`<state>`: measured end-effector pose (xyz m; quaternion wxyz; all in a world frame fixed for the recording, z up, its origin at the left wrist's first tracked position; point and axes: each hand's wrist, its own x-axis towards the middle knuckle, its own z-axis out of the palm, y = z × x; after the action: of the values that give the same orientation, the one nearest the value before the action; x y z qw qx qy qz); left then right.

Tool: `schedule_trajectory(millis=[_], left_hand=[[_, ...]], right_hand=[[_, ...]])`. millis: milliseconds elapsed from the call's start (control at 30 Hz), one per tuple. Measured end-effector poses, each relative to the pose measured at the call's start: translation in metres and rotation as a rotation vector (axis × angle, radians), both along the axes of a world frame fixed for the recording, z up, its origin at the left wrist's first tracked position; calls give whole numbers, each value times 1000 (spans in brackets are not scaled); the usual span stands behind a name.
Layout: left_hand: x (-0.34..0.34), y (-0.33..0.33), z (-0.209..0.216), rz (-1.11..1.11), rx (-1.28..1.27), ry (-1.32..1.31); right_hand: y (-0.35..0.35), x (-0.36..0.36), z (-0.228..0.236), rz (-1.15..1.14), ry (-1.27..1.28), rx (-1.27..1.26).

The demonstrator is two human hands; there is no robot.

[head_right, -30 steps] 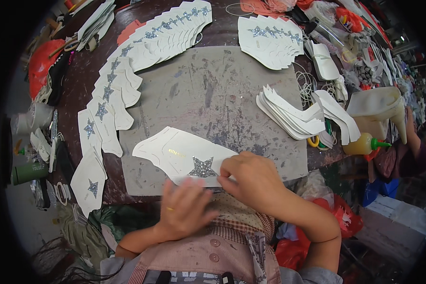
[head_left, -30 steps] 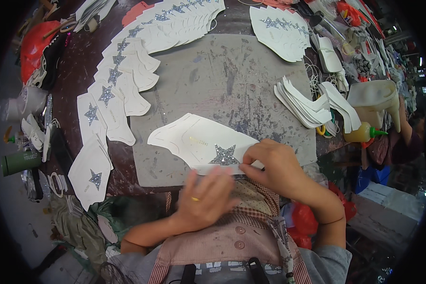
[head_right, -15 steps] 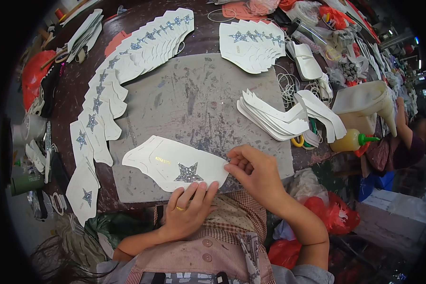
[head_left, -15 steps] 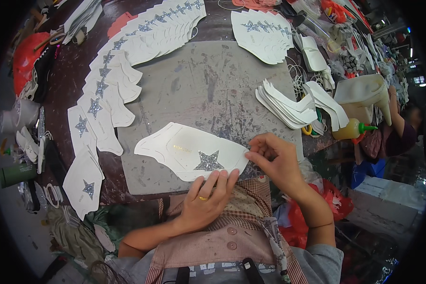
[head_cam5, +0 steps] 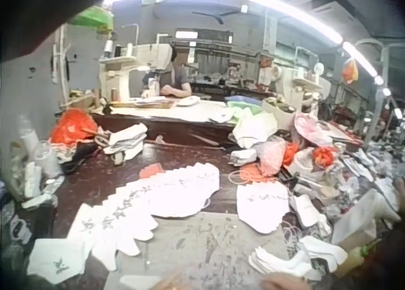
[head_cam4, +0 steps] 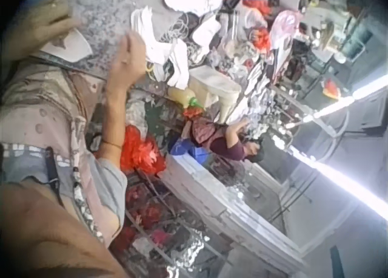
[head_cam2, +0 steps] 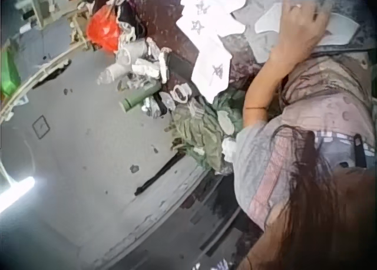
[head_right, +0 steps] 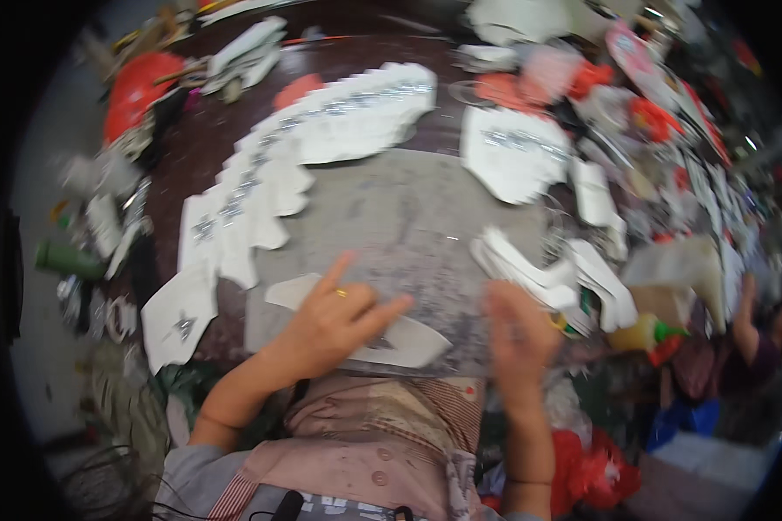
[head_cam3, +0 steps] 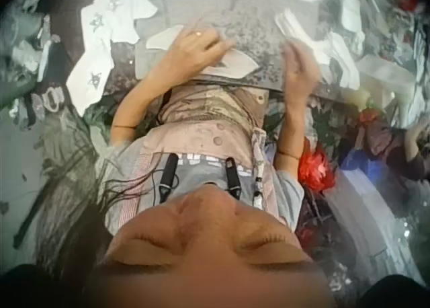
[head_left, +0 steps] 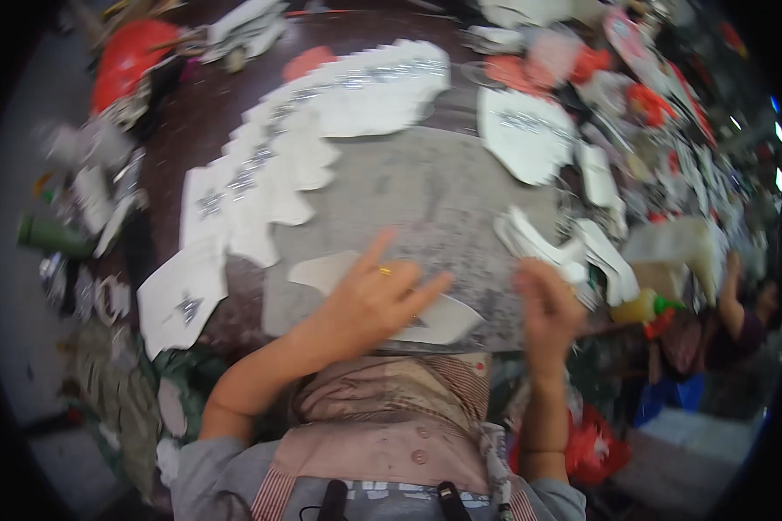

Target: The person applies glue from a squeeze bottle onto white fabric pieces and presses silver star-shaped sequins onto the wet adhesive. They handle the fabric pieces one at a time, smoothing the decorations and stacking the finished items on the table.

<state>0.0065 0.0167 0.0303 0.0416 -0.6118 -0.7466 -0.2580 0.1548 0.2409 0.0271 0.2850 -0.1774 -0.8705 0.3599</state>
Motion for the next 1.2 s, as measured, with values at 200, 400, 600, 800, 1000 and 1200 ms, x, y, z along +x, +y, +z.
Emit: schedule_trajectory(millis=[200,400,600,800,1000,1200], left_hand=[[13,-106,54,404,235,60],[-25,-234,15,1011,-117,202],[-39,-97,40,627,233,32],[-101,148,5,-71,228,-142],[-96,251,-29,71,-84,-21],[-147,236,-5,-202,-136,-211]], right_hand=[[57,-23,-17,14,-185,524],[48,-22,-18,15,-144,455],[53,-15,-5,3,-43,600],[-1,19,29,-21,170,135],[-20,33,-40,-7,122,-685],[-19,27,-35,14,85,-717]])
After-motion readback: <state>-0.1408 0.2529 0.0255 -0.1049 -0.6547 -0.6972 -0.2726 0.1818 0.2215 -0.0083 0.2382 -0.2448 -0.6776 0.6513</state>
